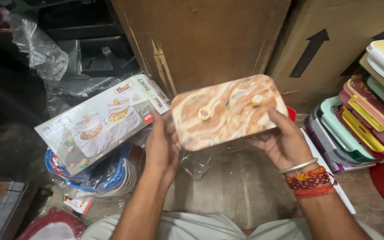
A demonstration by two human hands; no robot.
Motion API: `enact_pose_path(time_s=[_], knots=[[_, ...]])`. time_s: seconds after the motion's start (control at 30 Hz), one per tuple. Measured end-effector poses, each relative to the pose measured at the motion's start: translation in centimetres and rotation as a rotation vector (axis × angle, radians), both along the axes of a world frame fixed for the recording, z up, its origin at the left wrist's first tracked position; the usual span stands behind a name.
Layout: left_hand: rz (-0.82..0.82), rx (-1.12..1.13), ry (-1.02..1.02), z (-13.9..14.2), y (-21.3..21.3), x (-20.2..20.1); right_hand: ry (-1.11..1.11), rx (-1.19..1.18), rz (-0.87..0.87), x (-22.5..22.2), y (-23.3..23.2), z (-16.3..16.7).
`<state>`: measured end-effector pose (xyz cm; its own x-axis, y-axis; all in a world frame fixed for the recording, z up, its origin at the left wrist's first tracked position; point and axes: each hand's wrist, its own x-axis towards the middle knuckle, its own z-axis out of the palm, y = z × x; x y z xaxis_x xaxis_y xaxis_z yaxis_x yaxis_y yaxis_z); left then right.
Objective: The person assembles a two-compartment food container by placing the lid on the base, then wraps it in a clear plastic bag and places it into a cardboard box. The person then closes the box and briefly handles a small red plastic bowl.
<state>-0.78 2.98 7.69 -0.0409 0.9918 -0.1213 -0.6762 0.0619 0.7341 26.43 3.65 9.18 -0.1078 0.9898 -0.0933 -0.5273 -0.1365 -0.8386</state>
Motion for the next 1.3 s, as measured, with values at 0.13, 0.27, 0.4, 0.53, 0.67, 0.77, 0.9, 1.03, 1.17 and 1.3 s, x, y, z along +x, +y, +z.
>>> enact_pose_path(time_s=[0.13,0.27,0.4,0.53,0.67,0.77,0.9,1.03,1.17,1.3], knots=[[0.280,-0.029,0.504,-3.2,2.1,1.3,0.064,-0.021,-0.098,0.4,0.6,-0.7],[0.445,0.033,1.329,-8.1,0.9,3.9,0.110,-0.020,-0.141,0.8,0.9,-1.0],[0.365,-0.482,1.458,-12.2,0.5,5.2,0.135,-0.067,-0.158,0.8,0.9,-1.2],[0.294,-0.599,1.256,-15.8,0.6,4.4,0.128,-0.090,-0.154,0.7,0.7,-1.4],[0.335,-0.697,1.133,-17.2,-0.2,2.5,0.134,-0.078,-0.157,0.7,0.8,-1.4],[0.524,-0.772,1.173,-16.2,-1.2,1.5,0.131,-0.079,-0.175,0.8,1.0,-1.3],[0.818,-0.672,1.396,-13.3,-2.1,2.4,0.129,-0.107,-0.217,0.7,1.1,-1.4],[0.777,-0.044,1.502,-10.8,-2.8,6.7,0.147,-0.086,-0.212,0.9,1.1,-1.5],[-0.016,0.157,1.481,-9.2,-3.3,12.7,0.159,-0.076,-0.209,1.0,1.2,-1.7],[-0.476,0.459,1.844,-9.1,-4.8,16.7,0.168,-0.050,-0.177,1.1,1.1,-1.9]])
